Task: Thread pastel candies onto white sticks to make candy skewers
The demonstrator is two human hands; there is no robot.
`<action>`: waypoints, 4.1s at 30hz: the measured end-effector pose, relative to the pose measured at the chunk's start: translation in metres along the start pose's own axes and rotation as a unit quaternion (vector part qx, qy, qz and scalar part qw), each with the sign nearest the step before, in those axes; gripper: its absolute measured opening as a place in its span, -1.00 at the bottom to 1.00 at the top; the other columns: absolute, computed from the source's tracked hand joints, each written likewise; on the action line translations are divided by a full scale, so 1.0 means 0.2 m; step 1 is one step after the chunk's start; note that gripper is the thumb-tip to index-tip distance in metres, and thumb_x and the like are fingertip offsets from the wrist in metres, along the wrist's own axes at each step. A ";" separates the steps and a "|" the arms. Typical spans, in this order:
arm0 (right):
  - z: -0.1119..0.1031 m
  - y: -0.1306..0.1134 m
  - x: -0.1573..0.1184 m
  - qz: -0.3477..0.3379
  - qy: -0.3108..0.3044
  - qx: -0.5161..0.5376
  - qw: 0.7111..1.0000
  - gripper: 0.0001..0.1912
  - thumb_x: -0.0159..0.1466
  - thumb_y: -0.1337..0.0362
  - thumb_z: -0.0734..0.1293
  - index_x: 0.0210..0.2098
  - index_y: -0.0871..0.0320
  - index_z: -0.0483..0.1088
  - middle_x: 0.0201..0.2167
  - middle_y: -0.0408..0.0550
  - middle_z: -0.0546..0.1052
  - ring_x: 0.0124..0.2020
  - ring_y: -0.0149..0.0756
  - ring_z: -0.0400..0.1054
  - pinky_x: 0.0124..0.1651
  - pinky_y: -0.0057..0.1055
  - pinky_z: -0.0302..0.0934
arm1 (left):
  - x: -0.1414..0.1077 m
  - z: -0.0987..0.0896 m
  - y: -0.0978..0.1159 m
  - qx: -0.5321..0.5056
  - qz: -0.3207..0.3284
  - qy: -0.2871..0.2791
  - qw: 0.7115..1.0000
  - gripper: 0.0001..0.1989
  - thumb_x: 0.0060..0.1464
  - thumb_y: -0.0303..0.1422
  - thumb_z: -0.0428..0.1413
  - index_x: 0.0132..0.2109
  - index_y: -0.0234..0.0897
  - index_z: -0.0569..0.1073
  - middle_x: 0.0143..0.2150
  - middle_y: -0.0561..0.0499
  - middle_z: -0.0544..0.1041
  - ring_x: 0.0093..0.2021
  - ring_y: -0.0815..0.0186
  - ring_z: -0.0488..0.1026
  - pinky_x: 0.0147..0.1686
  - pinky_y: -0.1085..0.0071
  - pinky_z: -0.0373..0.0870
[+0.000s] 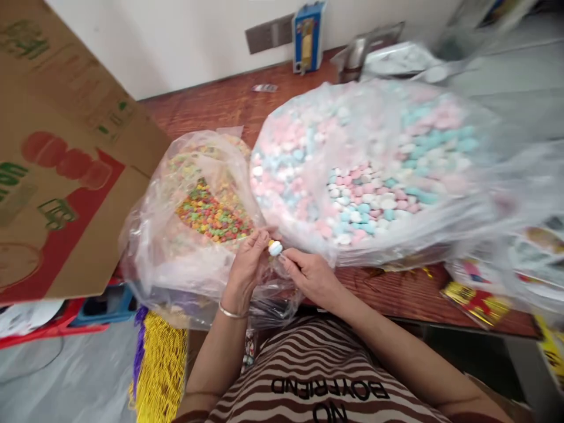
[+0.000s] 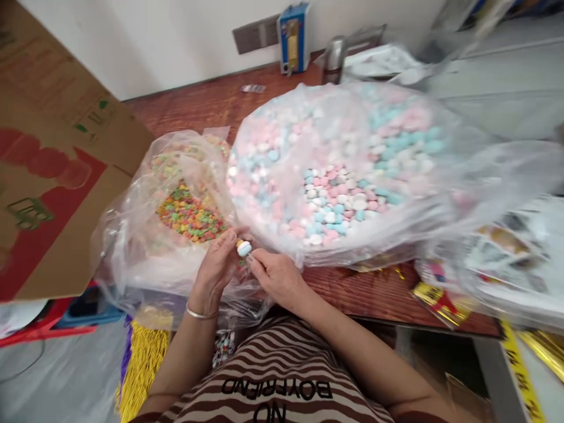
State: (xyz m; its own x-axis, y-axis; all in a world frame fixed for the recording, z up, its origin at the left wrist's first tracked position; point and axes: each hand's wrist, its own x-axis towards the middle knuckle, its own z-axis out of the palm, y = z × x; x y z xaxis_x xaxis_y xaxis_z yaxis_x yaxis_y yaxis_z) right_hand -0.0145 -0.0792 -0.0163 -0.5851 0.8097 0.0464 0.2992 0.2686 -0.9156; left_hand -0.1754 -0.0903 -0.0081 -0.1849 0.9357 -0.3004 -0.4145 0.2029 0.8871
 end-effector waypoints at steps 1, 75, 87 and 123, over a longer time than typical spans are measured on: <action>-0.03 -0.02 -0.03 -0.005 0.013 -0.002 1.000 -0.69 0.44 0.21 0.15 -0.42 0.11 0.31 -0.53 -0.22 0.33 -0.47 -0.39 0.18 -0.37 -0.45 0.00 | -0.02 0.06 -0.01 -0.027 -0.018 -0.018 0.999 -0.65 -0.01 -0.11 0.33 -0.19 -0.28 0.56 -0.32 -0.03 0.58 -0.31 0.30 0.54 -0.26 0.38 0.48; -0.58 0.37 -0.47 0.088 0.223 0.085 0.967 -0.69 0.42 0.14 0.15 -0.44 0.09 0.20 -0.58 -0.28 0.19 -0.54 -0.44 0.09 -0.42 -0.48 0.02 | 0.69 0.98 -0.30 0.591 0.362 -0.144 0.706 -0.65 0.03 -0.62 0.07 -0.04 -0.32 0.54 -0.09 -0.17 0.58 -0.09 0.19 0.51 -0.05 0.26 0.46; -0.64 0.26 -0.49 0.075 0.286 0.000 0.955 -0.69 0.43 0.15 0.17 -0.39 0.11 0.34 -0.57 -0.22 0.32 -0.53 -0.42 0.20 -0.40 -0.46 0.06 | 0.56 0.94 -0.19 0.266 0.090 -0.142 0.949 -0.68 0.05 -0.24 0.28 -0.07 -0.28 0.55 -0.29 0.02 0.58 -0.30 0.36 0.52 -0.21 0.37 0.49; -0.57 0.19 -0.40 0.148 0.206 0.229 0.940 -0.57 0.40 -0.08 0.20 -0.29 0.15 0.42 -0.73 -0.30 0.22 -0.71 -0.46 0.00 -0.65 -0.46 -0.10 | 0.26 0.79 -0.17 0.243 0.132 -0.168 0.946 -0.68 0.01 -0.24 0.33 -0.09 -0.27 0.60 -0.19 -0.06 0.64 -0.24 0.32 0.55 -0.25 0.41 0.53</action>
State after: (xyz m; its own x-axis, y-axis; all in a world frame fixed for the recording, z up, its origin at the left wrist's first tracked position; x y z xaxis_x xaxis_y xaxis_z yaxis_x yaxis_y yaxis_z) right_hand 0.1298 -0.0731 -0.0089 -0.1573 0.9722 -0.1732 -0.0073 -0.1765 -0.9843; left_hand -0.0302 -0.0028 0.0009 0.1020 0.9947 0.0095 0.0812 -0.0178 0.9965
